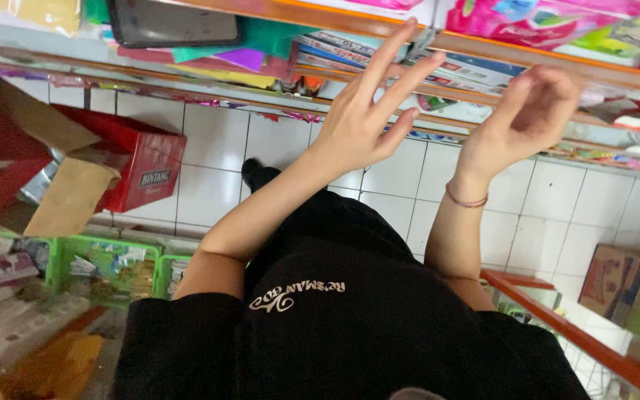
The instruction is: The person picks up packs of sanitary pads from a cardboard box and places them onto a retail shelf, using a cloth to wipe down some of the items and the inside of the box.
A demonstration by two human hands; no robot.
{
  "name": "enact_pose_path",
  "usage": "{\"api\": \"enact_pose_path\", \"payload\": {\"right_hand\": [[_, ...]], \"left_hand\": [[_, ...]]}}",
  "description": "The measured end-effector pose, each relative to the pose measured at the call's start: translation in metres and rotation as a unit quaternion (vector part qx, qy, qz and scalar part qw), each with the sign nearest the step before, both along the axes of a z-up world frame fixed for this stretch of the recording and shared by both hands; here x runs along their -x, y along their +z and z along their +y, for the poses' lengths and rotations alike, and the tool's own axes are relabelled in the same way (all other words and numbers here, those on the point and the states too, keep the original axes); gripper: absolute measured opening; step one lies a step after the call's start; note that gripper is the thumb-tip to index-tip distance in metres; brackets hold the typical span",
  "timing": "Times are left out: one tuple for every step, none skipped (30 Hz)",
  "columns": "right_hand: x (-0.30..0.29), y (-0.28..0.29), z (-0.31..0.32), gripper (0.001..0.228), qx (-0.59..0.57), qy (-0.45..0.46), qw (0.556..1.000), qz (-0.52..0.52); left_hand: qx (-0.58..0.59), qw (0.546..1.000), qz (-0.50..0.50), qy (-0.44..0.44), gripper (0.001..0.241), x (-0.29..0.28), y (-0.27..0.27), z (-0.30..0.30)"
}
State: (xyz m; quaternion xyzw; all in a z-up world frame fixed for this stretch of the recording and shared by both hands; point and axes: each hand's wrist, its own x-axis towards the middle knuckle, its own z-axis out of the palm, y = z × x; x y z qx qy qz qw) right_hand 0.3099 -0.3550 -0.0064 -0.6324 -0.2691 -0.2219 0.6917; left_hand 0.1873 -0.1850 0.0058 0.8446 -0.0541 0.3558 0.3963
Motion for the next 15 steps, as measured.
{"api": "enact_pose_path", "payload": {"right_hand": [[0.015,-0.003,0.009,0.01,0.003,0.036,0.999,0.029],[0.03,-0.007,0.019,0.01,0.013,0.09,0.995,0.035],[0.044,-0.01,0.033,0.011,0.011,0.126,0.991,0.047],[0.058,-0.013,0.048,0.012,0.01,0.163,0.985,0.059],[0.071,-0.015,0.062,0.012,0.017,0.196,0.979,0.058],[0.084,-0.016,0.077,0.012,0.024,0.23,0.971,0.057],[0.096,-0.016,0.091,0.011,0.038,0.26,0.963,0.055],[0.107,-0.015,0.106,0.011,0.051,0.289,0.955,0.052],[0.118,-0.015,0.121,0.011,0.064,0.32,0.944,0.049],[0.128,-0.014,0.137,0.011,0.07,0.342,0.936,0.038],[0.139,-0.014,0.154,0.011,0.076,0.365,0.928,0.027],[0.151,-0.014,0.172,0.011,0.08,0.388,0.918,0.016],[0.164,-0.013,0.189,0.011,0.081,0.409,0.909,0.016],[0.178,-0.011,0.207,0.011,0.081,0.43,0.899,0.015],[0.193,-0.011,0.225,0.011,0.079,0.449,0.89,0.015]], "left_hand": [[-0.001,1.0,0.006,0.01,0.068,0.015,0.0,0.004],[-0.002,1.0,0.01,0.025,0.067,0.029,-0.001,0.009],[0.002,0.999,0.015,0.041,0.067,0.043,-0.002,0.016],[0.006,0.998,0.02,0.056,0.067,0.056,-0.003,0.023],[0.016,0.997,0.024,0.072,0.066,0.07,-0.004,0.03],[0.026,0.995,0.028,0.088,0.065,0.084,-0.005,0.038],[0.028,0.993,0.027,0.115,0.063,0.1,-0.006,0.047],[0.03,0.989,0.026,0.141,0.061,0.116,-0.006,0.055],[0.032,0.985,0.026,0.169,0.059,0.133,-0.007,0.064],[0.033,0.98,0.025,0.195,0.057,0.149,-0.008,0.073],[0.033,0.974,0.024,0.222,0.055,0.167,-0.008,0.083],[0.033,0.968,0.024,0.249,0.054,0.185,-0.008,0.093],[0.034,0.961,0.025,0.274,0.053,0.204,-0.008,0.102],[0.034,0.953,0.027,0.299,0.052,0.223,-0.007,0.111],[0.033,0.945,0.028,0.323,0.052,0.242,-0.006,0.121]]}}
